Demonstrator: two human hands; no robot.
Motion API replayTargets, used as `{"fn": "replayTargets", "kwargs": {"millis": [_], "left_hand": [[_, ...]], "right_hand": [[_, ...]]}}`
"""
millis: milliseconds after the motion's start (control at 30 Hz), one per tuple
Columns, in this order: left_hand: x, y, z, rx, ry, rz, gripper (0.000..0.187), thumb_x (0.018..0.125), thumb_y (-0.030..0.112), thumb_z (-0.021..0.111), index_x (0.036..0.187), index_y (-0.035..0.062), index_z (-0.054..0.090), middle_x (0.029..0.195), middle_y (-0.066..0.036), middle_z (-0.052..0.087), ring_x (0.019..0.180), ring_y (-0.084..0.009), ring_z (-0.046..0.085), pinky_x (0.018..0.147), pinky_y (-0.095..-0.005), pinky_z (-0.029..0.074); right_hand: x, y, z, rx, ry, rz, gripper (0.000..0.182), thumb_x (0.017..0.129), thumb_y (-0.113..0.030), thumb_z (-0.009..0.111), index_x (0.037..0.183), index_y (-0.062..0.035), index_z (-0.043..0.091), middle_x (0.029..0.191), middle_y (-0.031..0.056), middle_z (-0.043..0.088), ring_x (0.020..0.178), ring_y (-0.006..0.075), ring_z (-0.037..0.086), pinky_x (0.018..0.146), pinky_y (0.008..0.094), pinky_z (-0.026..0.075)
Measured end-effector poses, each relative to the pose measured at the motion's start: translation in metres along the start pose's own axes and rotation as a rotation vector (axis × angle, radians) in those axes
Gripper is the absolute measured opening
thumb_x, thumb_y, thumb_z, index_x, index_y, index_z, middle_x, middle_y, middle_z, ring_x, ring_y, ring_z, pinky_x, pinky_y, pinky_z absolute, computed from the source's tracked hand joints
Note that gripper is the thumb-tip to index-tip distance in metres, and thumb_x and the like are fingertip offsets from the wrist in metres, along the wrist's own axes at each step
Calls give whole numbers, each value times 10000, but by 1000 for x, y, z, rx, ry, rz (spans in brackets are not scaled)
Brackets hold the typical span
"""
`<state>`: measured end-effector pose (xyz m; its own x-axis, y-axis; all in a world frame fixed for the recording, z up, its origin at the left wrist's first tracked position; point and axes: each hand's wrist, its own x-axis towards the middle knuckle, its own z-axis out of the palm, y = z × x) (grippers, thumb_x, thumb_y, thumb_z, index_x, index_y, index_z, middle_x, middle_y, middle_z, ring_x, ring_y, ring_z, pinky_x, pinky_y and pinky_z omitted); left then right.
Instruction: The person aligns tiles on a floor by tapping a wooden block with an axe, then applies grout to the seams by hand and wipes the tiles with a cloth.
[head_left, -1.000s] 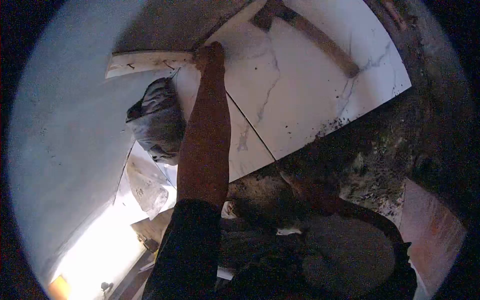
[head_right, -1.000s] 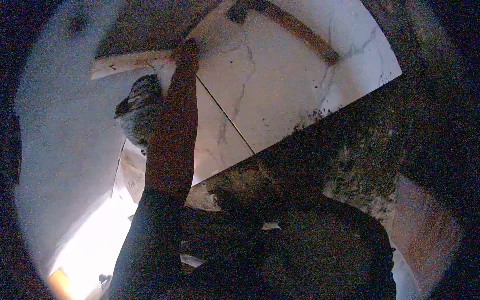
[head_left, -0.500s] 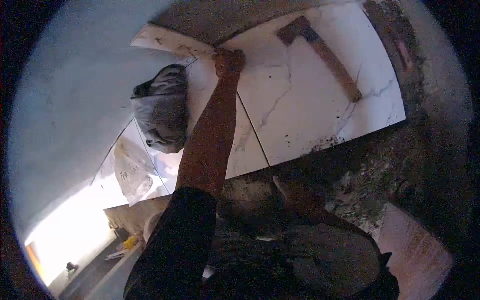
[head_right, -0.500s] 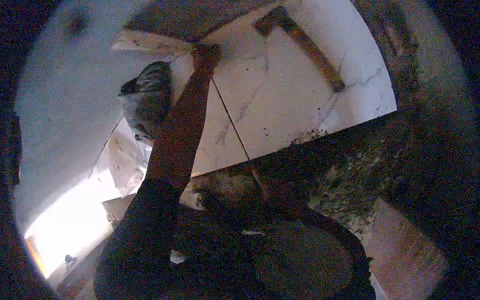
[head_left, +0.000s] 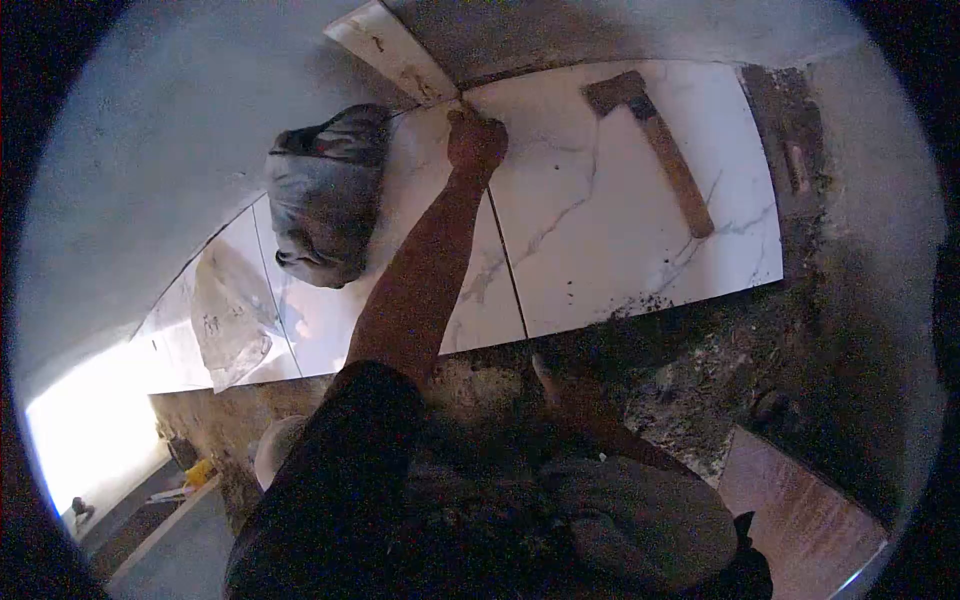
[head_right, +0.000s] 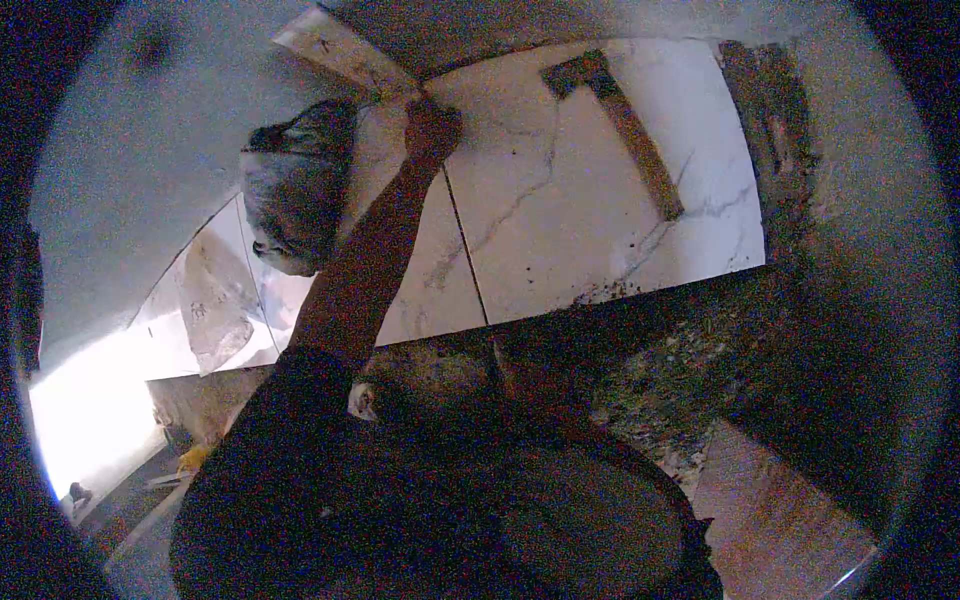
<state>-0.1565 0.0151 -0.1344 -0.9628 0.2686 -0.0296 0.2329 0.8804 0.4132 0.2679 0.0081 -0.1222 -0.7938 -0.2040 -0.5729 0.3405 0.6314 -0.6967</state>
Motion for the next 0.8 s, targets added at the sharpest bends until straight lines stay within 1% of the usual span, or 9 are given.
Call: {"fn": "replayTargets", "kwargs": {"millis": [33, 100, 233, 333, 400, 533, 600, 700, 800], "left_hand": [[-3, 5, -13, -6, 2, -4, 434, 777, 252, 536, 1104, -22, 464, 1134, -246, 460, 924, -369, 567, 831, -466, 448], [-9, 6, -30, 533, -203, 409, 362, 780, 228, 528, 1029, -33, 529, 1095, -261, 499, 910, -368, 556, 847, -472, 420], [-17, -18, -30, 84, 10, 387, 284, 764, 154, 533, 971, -38, 568, 998, -255, 533, 879, -376, 527, 823, -478, 403], [-6, -49, -11, 223, 202, 676, 302, 723, 84, 548, 998, -38, 561, 961, -240, 528, 851, -381, 499, 780, -484, 400], [-21, -50, -15, -93, 119, 557, 321, 701, 50, 556, 1010, -37, 548, 909, -218, 520, 830, -374, 484, 761, -484, 402], [-51, -54, -12, -86, 168, 551, 358, 727, 58, 537, 1068, -48, 520, 933, -210, 524, 888, -366, 476, 768, -485, 387], [-78, -38, -29, 86, 94, 537, 379, 768, 61, 505, 1125, -62, 486, 1044, -226, 528, 1036, -386, 443, 869, -479, 362], [-96, -62, 4, -77, 257, 586, 401, 786, 70, 491, 1164, -65, 469, 1189, -233, 480, 1168, -399, 374, 991, -460, 294], [-108, -58, -13, -167, 142, 564, 417, 796, 77, 490, 1187, -63, 456, 1273, -222, 424, 1210, -400, 350, 1023, -437, 298]], "right_hand": [[0, 0, -2, -7, 1, 2, 559, 887, -195, 451, 1381, -101, 206, 652, 121, 544, 560, 231, 529, 525, 388, 455], [-1, 1, -1, -21, -4, 6, 568, 886, -193, 452, 1387, -102, 201, 648, 121, 544, 556, 231, 528, 520, 388, 455], [2, 6, 6, -61, -5, 10, 586, 884, -189, 454, 1400, -105, 190, 638, 122, 544, 547, 233, 528, 510, 388, 456], [4, 8, 10, -110, 0, 9, 600, 882, -185, 455, 1410, -107, 181, 631, 123, 543, 540, 234, 528, 503, 388, 457], [4, 6, 12, -187, 13, 6, 609, 881, -183, 456, 1416, -108, 176, 626, 123, 543, 536, 235, 528, 499, 388, 457], [-24, -62, -43, -544, 167, -12, 620, 857, -180, 481, 1409, -92, 212, 578, 113, 507, 475, 209, 488, 443, 378, 431], [-23, -68, -49, -642, 205, -11, 622, 850, -180, 489, 1405, -87, 226, 562, 109, 495, 455, 200, 475, 425, 374, 423], [-11, -33, -23, -360, 17, 113, 639, 856, -181, 485, 1418, -101, 192, 552, 98, 500, 417, 179, 438, 402, 364, 397], [1, 6, -1, -257, 36, -129, 658, 862, -172, 474, 1428, -108, 145, 561, 88, 515, 403, 177, 430, 391, 371, 385]]}}
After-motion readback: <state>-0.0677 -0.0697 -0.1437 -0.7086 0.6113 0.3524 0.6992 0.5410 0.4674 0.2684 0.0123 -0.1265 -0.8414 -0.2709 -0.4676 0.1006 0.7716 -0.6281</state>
